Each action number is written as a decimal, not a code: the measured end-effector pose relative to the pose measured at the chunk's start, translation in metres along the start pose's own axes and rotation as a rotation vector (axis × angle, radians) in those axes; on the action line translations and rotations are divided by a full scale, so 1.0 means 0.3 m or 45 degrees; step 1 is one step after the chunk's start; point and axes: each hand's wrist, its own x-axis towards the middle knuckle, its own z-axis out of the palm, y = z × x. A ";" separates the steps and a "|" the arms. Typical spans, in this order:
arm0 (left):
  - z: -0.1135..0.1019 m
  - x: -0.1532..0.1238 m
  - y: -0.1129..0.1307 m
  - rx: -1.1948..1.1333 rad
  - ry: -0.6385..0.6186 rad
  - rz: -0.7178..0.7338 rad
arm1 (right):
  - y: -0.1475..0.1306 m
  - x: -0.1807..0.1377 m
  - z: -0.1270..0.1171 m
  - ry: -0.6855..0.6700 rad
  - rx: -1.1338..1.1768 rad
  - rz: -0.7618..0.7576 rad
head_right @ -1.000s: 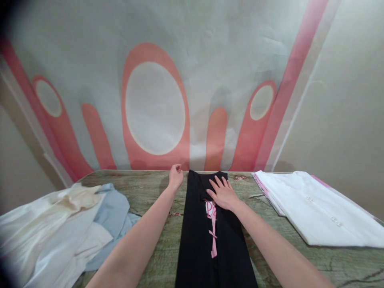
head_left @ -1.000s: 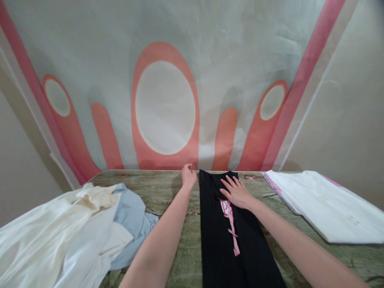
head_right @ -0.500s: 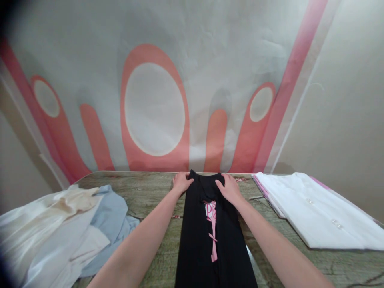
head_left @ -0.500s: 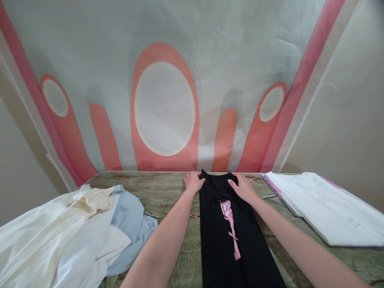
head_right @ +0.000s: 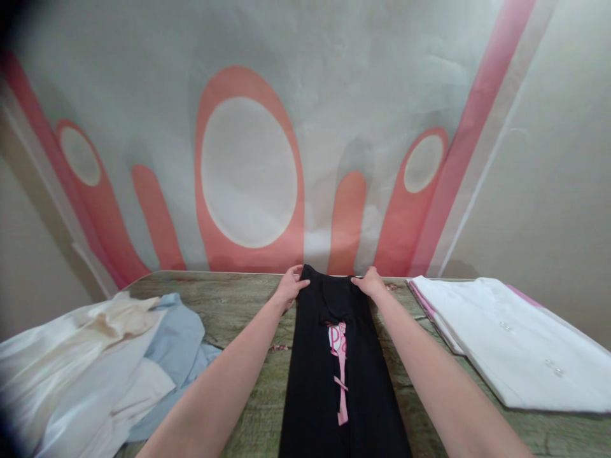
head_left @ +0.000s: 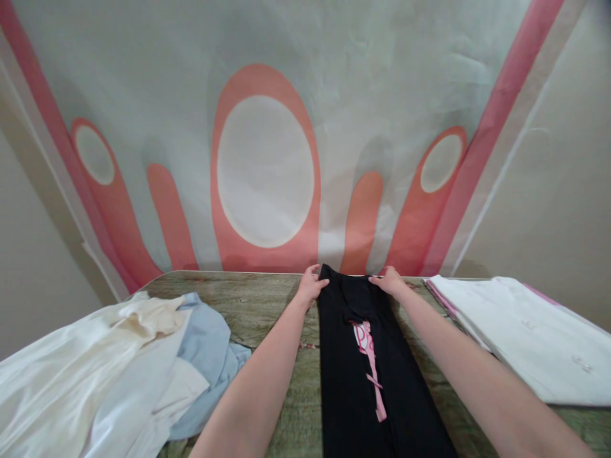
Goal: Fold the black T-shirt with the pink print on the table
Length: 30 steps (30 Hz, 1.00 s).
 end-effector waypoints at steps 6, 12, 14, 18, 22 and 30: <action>-0.006 0.006 0.002 -0.246 -0.014 -0.057 | 0.002 0.015 0.008 -0.099 0.142 0.065; -0.002 0.014 -0.001 -0.266 0.038 -0.040 | 0.034 -0.011 -0.010 -0.156 0.388 -0.043; -0.001 0.015 -0.003 -0.242 0.061 -0.036 | 0.049 -0.015 -0.016 -0.166 0.451 -0.068; -0.002 0.016 -0.010 -0.161 0.104 -0.027 | 0.077 -0.014 -0.020 -0.165 0.500 -0.073; -0.002 0.020 -0.017 -0.035 0.134 -0.009 | 0.086 -0.013 -0.013 -0.113 0.470 -0.087; 0.003 0.017 -0.025 0.310 0.224 0.190 | 0.086 -0.015 -0.026 0.120 0.258 -0.229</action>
